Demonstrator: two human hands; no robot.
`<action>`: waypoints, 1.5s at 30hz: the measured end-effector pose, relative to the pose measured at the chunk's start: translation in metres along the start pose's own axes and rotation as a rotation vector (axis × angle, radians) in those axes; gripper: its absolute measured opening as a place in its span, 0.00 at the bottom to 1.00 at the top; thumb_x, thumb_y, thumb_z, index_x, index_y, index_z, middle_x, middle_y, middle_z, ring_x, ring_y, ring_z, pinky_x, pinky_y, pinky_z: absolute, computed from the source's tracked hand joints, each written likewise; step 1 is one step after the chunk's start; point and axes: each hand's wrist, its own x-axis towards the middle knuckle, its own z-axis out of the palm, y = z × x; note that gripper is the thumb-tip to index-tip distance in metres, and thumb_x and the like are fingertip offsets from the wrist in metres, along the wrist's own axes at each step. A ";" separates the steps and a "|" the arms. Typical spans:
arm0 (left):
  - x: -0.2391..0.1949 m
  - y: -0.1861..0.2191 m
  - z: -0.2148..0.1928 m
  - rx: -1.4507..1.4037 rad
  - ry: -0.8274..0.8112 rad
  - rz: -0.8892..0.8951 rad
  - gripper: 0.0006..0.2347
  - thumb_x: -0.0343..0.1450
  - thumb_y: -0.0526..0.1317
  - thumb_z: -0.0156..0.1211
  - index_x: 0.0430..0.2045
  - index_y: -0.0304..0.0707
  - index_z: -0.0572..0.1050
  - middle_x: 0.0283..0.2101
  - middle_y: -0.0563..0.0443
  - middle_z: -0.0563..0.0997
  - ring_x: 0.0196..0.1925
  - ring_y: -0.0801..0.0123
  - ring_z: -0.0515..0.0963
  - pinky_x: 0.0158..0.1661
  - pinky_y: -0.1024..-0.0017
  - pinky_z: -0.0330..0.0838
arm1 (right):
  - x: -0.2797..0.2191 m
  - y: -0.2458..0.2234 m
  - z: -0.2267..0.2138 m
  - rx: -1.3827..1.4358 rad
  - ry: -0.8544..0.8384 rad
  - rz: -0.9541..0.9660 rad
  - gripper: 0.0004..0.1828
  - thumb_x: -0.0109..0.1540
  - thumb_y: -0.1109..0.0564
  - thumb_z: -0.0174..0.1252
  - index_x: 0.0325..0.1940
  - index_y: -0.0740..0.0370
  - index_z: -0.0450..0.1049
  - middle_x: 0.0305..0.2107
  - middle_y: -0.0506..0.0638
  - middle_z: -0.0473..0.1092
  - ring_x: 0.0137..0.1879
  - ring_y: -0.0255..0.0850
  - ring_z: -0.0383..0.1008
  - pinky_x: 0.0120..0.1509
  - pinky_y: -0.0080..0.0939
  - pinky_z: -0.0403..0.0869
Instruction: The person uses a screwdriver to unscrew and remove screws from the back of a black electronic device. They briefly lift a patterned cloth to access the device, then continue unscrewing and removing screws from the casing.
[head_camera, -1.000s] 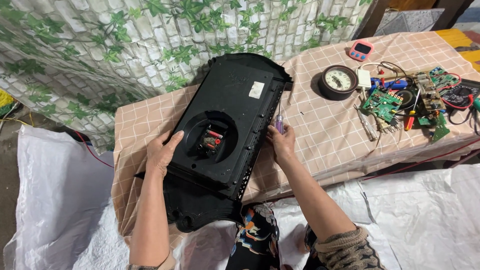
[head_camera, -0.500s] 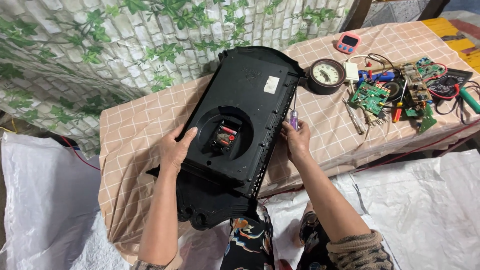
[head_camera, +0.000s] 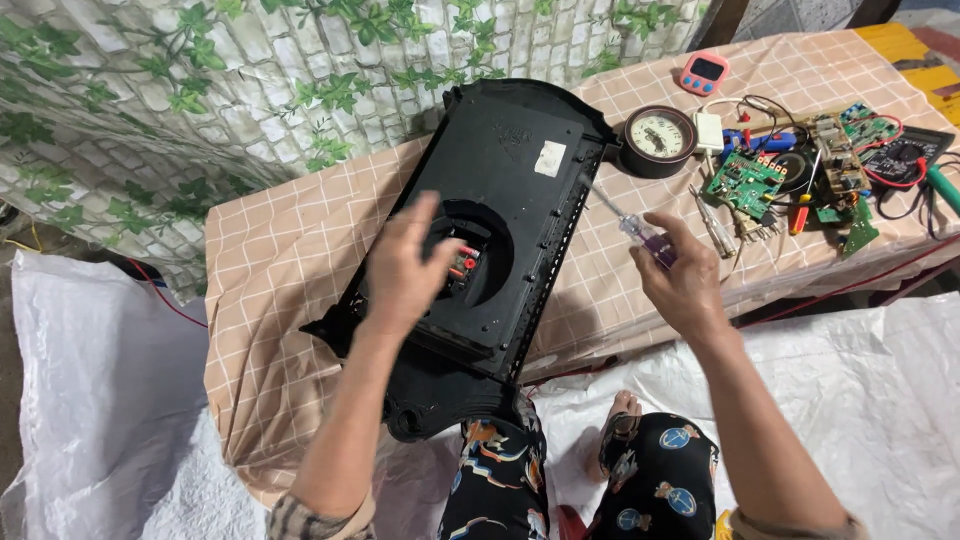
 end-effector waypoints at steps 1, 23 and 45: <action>0.005 0.013 0.010 0.000 0.004 0.000 0.26 0.68 0.38 0.72 0.62 0.31 0.72 0.52 0.29 0.80 0.56 0.39 0.77 0.54 0.51 0.72 | 0.001 -0.013 -0.011 -0.001 0.000 -0.004 0.23 0.62 0.58 0.68 0.61 0.56 0.77 0.33 0.59 0.76 0.38 0.50 0.79 0.41 0.46 0.75; 0.085 0.039 0.152 -0.419 -0.328 -0.166 0.04 0.63 0.38 0.68 0.26 0.53 0.85 0.24 0.56 0.82 0.29 0.63 0.83 0.34 0.67 0.74 | 0.082 -0.090 0.001 -0.178 -0.022 -0.347 0.16 0.62 0.54 0.67 0.52 0.55 0.72 0.27 0.57 0.76 0.36 0.59 0.80 0.39 0.60 0.76; 0.089 0.033 0.152 -0.301 -0.393 -0.289 0.04 0.66 0.39 0.64 0.28 0.51 0.85 0.27 0.50 0.83 0.35 0.52 0.84 0.39 0.62 0.76 | 0.099 -0.062 0.023 -0.099 -0.149 -0.374 0.16 0.66 0.56 0.65 0.56 0.57 0.71 0.31 0.58 0.74 0.34 0.60 0.79 0.36 0.56 0.77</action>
